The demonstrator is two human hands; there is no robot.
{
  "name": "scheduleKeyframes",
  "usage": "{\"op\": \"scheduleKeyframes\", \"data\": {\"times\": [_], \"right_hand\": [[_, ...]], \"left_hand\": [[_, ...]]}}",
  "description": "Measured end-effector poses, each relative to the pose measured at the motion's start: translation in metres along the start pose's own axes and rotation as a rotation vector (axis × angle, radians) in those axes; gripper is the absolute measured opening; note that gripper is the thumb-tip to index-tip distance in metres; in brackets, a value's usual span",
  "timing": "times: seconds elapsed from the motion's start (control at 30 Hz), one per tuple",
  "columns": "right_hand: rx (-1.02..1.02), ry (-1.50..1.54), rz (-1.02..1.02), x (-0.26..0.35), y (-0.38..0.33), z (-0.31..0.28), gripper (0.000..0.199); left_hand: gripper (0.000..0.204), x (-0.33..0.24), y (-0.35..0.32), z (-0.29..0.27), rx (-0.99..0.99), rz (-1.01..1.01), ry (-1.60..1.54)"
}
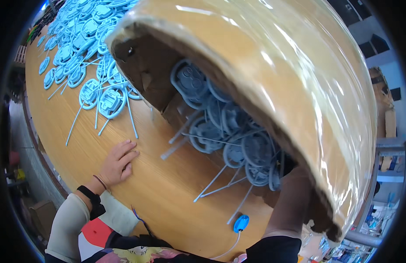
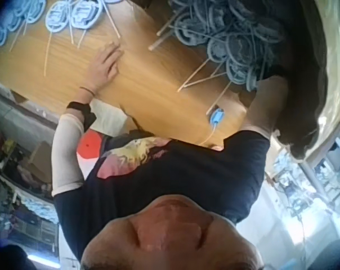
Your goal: The person repeatedly picks up light-blue plastic circular components from a large pile on a table. They insert a red and blue wire into a slot on each component, then place the finished unit onto a growing stack. The person works continuously, handling items one at a time.
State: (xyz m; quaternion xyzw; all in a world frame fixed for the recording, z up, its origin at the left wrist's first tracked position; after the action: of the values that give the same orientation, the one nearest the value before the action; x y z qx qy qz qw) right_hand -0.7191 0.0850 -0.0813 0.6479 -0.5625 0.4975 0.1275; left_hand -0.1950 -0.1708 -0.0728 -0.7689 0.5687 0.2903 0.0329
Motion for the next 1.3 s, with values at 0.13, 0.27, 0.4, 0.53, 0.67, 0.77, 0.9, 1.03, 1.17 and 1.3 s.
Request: {"op": "scheduleKeyframes", "data": {"times": [0.13,0.27,0.4,0.53,0.67,0.77,0.9,1.03,1.17,1.3], "right_hand": [[0.182,0.047,-0.067,0.017,-0.061,0.084,0.054],[0.343,-0.101,-0.342,0.034,-0.133,0.165,0.057],[0.578,-0.358,-0.414,0.051,-0.198,0.198,0.057],[0.836,-0.545,-0.327,0.079,-0.19,0.169,0.043],[0.25,-0.471,-0.327,0.158,-0.056,0.131,0.036],[0.036,-0.689,-0.576,0.196,0.032,0.161,0.038],[-0.063,-0.951,-0.555,0.196,0.101,0.189,0.04],[0.053,-1.038,-0.576,0.184,0.118,0.271,0.042],[0.04,-1.1,-0.583,0.186,0.096,0.238,0.044],[0.125,-1.162,-0.616,0.174,0.025,0.229,0.046]], "left_hand": [[0.047,-0.005,-0.001,-0.004,0.018,-0.01,0.039],[0.057,0.004,-0.003,-0.007,-0.028,-0.117,-0.004],[0.059,0.005,-0.004,-0.008,-0.041,-0.101,0.005],[0.057,0.008,0.0,-0.008,-0.038,-0.088,-0.019],[0.054,0.01,-0.007,-0.011,-0.026,-0.076,0.018],[0.051,0.013,-0.007,-0.005,0.018,-0.094,0.0],[0.047,0.012,0.001,-0.003,0.04,-0.072,-0.051],[0.046,0.017,-0.018,-0.005,0.032,-0.153,-0.027],[0.048,0.018,-0.006,-0.004,-0.011,-0.08,-0.065],[0.05,0.016,0.001,-0.002,-0.034,-0.037,-0.075]]}}
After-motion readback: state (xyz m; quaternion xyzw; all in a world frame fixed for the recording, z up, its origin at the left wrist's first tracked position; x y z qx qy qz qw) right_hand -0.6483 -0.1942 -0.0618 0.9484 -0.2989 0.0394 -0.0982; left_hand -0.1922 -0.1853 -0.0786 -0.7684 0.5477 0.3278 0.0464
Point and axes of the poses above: each hand's wrist, its own y-axis towards the middle knuckle, its own z-axis out of the palm, x = y × z, the point moved 10 cm from there along y, towards the middle knuckle, and after that the axes turned 7 degrees about -x, right-handed, at the moved point
